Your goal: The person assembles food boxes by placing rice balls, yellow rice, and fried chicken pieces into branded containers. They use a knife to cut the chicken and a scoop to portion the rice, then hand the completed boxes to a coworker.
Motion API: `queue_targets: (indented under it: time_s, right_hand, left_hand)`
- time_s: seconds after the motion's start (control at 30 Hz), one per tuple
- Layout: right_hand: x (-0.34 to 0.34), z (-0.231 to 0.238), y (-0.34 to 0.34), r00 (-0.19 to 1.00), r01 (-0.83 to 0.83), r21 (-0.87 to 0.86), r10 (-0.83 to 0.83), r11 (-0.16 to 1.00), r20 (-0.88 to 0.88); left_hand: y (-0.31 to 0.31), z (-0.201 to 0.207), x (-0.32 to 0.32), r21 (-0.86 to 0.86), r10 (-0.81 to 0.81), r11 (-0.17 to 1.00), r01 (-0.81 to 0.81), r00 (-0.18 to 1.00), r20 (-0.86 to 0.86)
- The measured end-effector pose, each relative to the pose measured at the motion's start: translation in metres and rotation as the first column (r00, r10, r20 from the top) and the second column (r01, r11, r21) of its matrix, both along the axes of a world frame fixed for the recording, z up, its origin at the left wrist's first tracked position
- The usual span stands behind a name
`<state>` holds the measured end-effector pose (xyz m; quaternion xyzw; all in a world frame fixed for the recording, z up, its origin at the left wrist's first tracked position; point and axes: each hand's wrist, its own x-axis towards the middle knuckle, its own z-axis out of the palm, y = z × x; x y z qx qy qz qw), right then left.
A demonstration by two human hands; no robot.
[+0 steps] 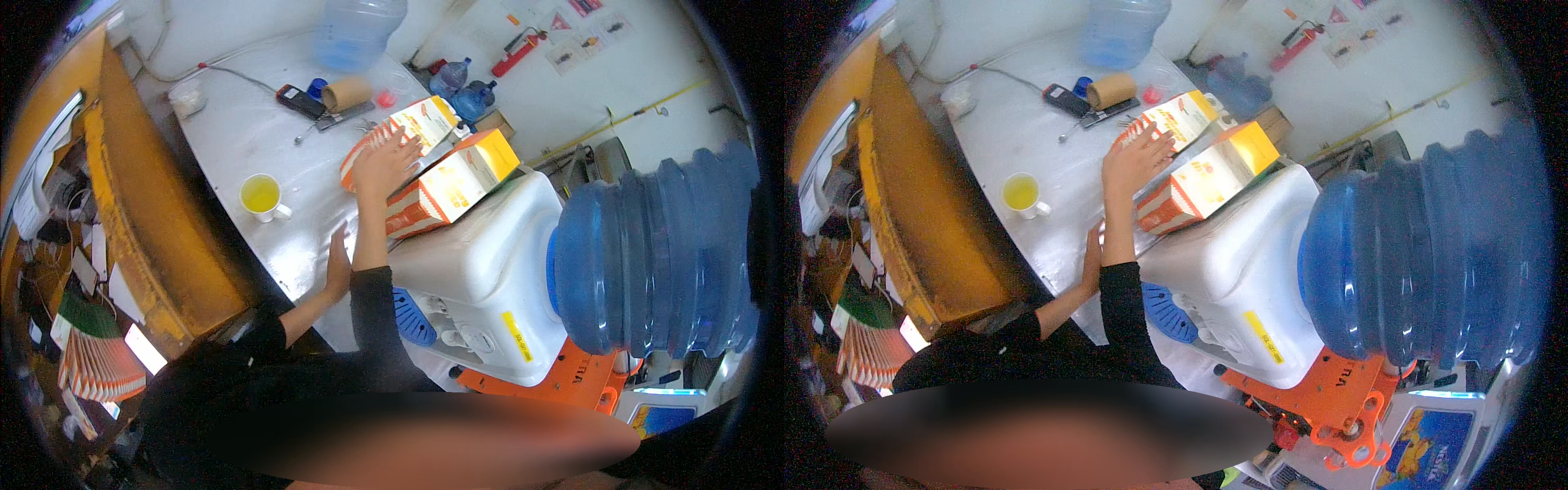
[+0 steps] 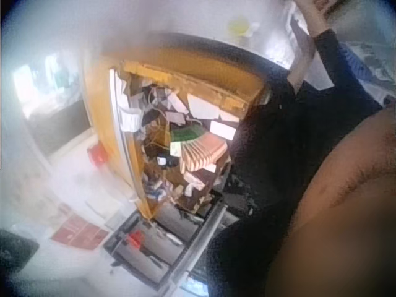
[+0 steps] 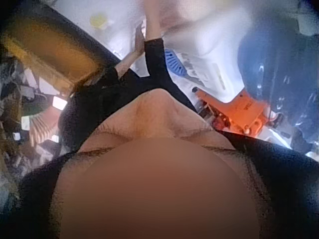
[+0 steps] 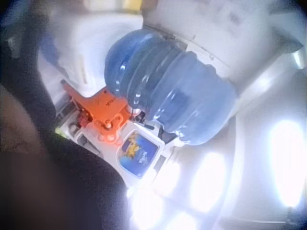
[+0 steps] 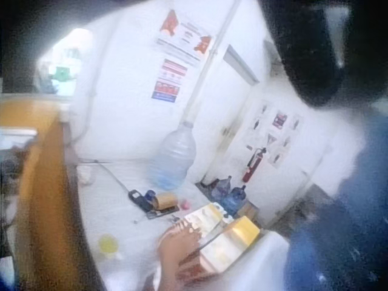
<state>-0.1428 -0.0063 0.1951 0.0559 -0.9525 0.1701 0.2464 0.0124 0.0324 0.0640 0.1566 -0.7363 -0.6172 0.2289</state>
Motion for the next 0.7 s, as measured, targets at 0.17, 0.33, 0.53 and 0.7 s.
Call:
queue_targets:
  time_s: [0.17,0.33,0.53,0.7]
  right_hand:
    - [0.031,0.033,-0.001,0.987,-0.153,-0.099,0.146,0.983,-0.071]
    - [0.114,0.087,0.018,0.928,-0.372,-0.461,0.334,0.806,-0.166]
    - [0.252,0.132,0.022,0.860,-0.490,-0.807,0.334,0.330,-0.385]
    - [0.336,0.130,-0.034,0.738,-0.515,-0.813,0.623,0.272,-0.259]
  left_hand:
    - [-0.008,0.021,0.097,0.036,-0.213,0.977,0.211,0.976,0.055]
    - [-0.044,0.040,0.181,0.163,-0.547,0.836,0.523,0.774,0.319]
    - [-0.096,0.044,0.282,0.076,-0.793,0.583,0.809,0.546,0.271]
    - [-0.154,0.055,0.396,-0.092,-0.411,0.878,0.470,0.838,0.358]
